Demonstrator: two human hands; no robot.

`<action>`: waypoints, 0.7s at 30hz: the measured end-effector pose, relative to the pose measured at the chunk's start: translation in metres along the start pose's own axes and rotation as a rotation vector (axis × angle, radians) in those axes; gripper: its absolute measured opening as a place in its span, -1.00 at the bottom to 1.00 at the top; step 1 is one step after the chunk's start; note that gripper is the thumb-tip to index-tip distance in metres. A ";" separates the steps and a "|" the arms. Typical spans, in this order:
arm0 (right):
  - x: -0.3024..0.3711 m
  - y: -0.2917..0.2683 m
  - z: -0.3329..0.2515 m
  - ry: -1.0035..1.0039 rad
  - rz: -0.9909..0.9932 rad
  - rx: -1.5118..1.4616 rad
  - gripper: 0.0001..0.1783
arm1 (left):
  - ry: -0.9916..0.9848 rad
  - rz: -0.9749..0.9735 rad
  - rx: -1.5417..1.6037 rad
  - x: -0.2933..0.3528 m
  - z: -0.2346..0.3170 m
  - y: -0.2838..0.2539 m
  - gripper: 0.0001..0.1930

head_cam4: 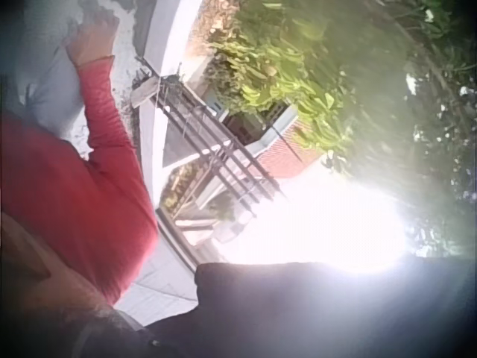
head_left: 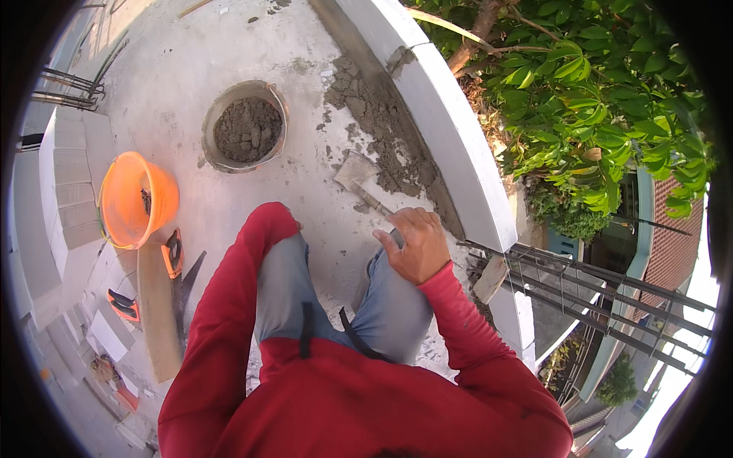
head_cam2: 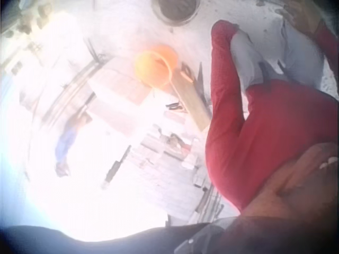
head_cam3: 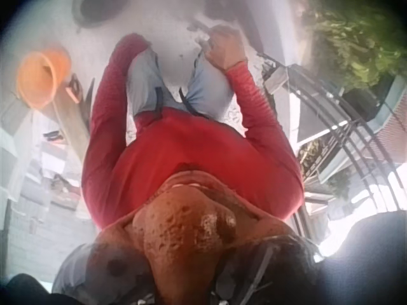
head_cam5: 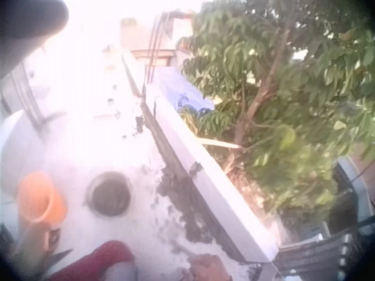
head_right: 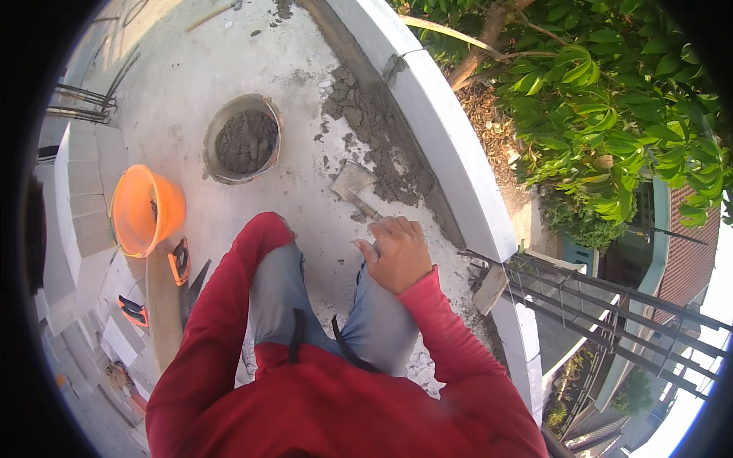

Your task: The person applies cement mortar to a low wall using a trowel, then measures the wall and a white tile with a tape measure. Finally, the person uses a hand saw to cut the tile to size.

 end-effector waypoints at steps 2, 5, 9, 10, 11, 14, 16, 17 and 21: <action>0.001 -0.008 0.000 0.116 0.015 -0.023 -0.60 | -0.028 -0.146 0.074 0.025 -0.003 -0.013 -0.47; 0.009 -0.011 0.001 0.229 -0.077 -0.123 -0.65 | 0.193 -0.138 0.368 0.047 -0.036 0.011 -0.50; 0.018 -0.028 -0.009 0.372 -0.179 -0.229 -0.70 | 0.221 -0.132 0.459 0.101 -0.034 0.035 -0.53; 0.023 -0.031 -0.011 0.388 -0.187 -0.237 -0.70 | 0.148 -0.118 0.439 0.126 -0.024 0.031 -0.53; 0.028 -0.032 -0.015 0.403 -0.191 -0.242 -0.70 | 0.073 -0.098 0.418 0.152 -0.016 0.026 -0.54; 0.059 -0.029 -0.024 0.317 -0.159 -0.119 -0.68 | -0.114 -0.035 0.388 0.222 0.011 0.026 -0.56; 0.080 -0.031 -0.043 0.224 -0.330 -0.009 -0.67 | -0.200 0.005 0.427 0.272 0.019 0.027 -0.57; 0.093 -0.036 -0.055 0.154 -0.369 0.025 -0.67 | -0.247 0.021 0.461 0.301 0.021 0.027 -0.58; 0.124 -0.085 -0.114 0.231 -0.629 -0.127 -0.57 | -0.563 0.090 0.789 0.448 0.007 0.020 -0.60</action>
Point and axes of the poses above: each hand's wrist, its own x-axis away from the middle knuckle, its own y-axis out of the palm, z = x × y, the point moved 3 cm from there along -x, towards the middle knuckle, and after that the axes turned 2 degrees about -z, right-handed, at the moved point
